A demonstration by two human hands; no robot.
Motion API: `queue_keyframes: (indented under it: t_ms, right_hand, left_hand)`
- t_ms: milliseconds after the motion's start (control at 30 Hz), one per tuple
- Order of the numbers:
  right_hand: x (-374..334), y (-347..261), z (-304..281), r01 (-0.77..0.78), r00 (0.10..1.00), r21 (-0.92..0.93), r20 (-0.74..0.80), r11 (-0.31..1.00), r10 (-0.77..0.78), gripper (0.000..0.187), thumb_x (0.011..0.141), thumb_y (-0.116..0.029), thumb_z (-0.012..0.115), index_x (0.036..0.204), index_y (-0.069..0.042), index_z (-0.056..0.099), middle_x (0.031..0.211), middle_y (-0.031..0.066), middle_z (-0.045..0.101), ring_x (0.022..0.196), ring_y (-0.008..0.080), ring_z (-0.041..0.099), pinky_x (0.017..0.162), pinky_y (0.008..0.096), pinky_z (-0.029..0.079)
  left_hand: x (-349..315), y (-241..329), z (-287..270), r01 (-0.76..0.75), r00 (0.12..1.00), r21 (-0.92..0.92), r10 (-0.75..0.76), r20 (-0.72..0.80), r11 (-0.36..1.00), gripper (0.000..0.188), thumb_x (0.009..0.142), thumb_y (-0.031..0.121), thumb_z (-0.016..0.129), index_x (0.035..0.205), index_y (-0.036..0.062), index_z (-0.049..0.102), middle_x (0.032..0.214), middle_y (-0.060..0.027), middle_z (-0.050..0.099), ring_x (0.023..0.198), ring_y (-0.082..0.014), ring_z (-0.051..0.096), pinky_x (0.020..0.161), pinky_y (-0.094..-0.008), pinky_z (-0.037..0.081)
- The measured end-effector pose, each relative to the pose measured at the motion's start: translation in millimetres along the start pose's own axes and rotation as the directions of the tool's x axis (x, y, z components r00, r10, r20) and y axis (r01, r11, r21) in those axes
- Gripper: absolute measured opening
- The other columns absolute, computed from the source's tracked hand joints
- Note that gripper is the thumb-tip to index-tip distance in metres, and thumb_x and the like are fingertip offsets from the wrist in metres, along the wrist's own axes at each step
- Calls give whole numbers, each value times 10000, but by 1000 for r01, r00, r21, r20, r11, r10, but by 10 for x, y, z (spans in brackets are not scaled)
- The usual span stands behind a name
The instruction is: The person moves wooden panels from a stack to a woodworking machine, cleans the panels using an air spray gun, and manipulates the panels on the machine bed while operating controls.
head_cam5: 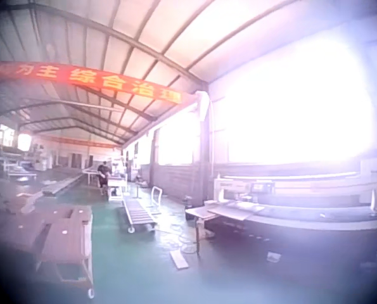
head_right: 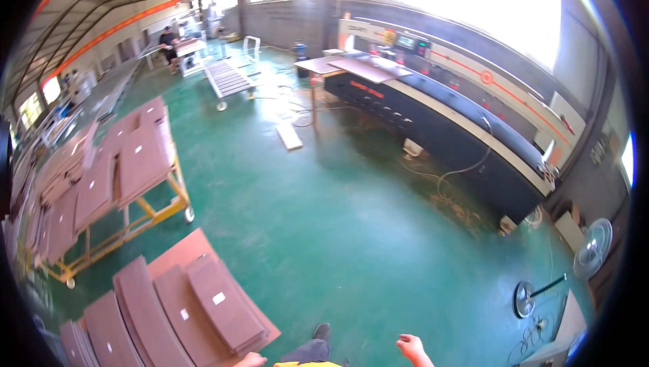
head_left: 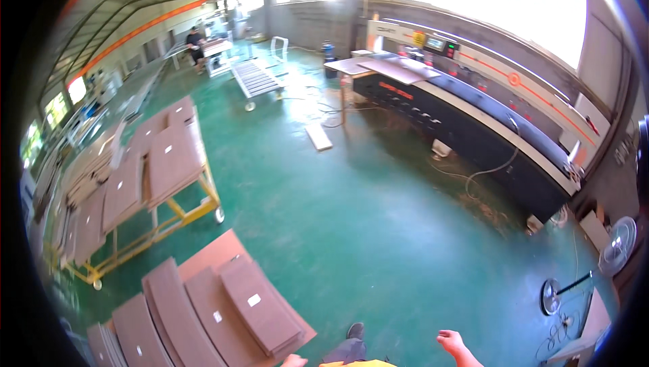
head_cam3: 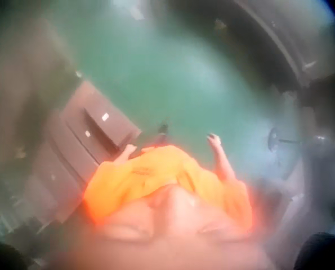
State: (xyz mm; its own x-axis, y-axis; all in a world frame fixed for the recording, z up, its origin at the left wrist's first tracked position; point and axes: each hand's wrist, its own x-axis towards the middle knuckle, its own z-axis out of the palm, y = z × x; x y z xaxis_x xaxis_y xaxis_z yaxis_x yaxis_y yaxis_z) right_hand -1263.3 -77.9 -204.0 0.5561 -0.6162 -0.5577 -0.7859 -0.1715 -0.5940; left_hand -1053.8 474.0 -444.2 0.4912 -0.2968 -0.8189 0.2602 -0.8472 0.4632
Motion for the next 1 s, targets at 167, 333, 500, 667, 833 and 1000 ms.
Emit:
queue_keyframes:
  t_ms: [167,333,500,667,833,1000]
  right_hand:
    - [50,116,-694,-152,945,371,-218,916,245,122,772,-206,579,814,-123,659,817,101,659,727,235,639,587,373,500]
    - [903,322,-913,-448,860,412,-43,794,508,150,751,-218,588,837,-117,657,848,129,662,748,266,636,610,384,513]
    - [2872,-669,-1255,-244,969,142,75,959,236,142,749,-215,586,829,-121,656,848,134,661,748,269,631,611,391,511]
    - [5024,-981,-1964,373,926,-379,200,847,-319,135,747,-213,585,821,-124,656,849,140,660,748,273,626,611,398,510]
    - [7519,-2504,-3310,525,828,-324,-18,787,-560,125,759,-162,542,788,-141,661,853,111,659,786,260,611,667,391,509]
    - [7904,-4956,-3994,183,978,671,-52,718,-200,42,771,-88,587,795,-72,618,768,38,592,674,181,552,571,292,453]
  left_hand:
    - [482,2954,-954,-54,997,86,59,-58,995,597,769,456,598,1199,43,578,1169,-174,605,1096,-299,576,936,-364,447]
    - [868,5639,-1679,-293,947,108,304,-102,950,596,826,419,585,1293,59,503,1247,-152,565,1147,-279,544,961,-348,431]
    - [1564,6776,-1870,-312,937,133,327,-119,941,575,846,411,566,1291,54,501,1275,-159,541,1172,-287,524,977,-353,419]
    - [2089,7019,-1896,-201,974,340,225,-30,918,513,816,444,529,1107,30,611,1148,-219,585,1077,-352,563,920,-420,450]
    - [2457,6708,-1946,44,966,-38,-53,-252,998,462,798,437,534,989,35,660,1005,-187,650,938,-338,622,807,-403,493]
    - [3508,7115,-2244,308,930,-1,-301,-209,951,434,798,450,557,923,53,680,850,-102,685,759,-247,641,760,-382,498]
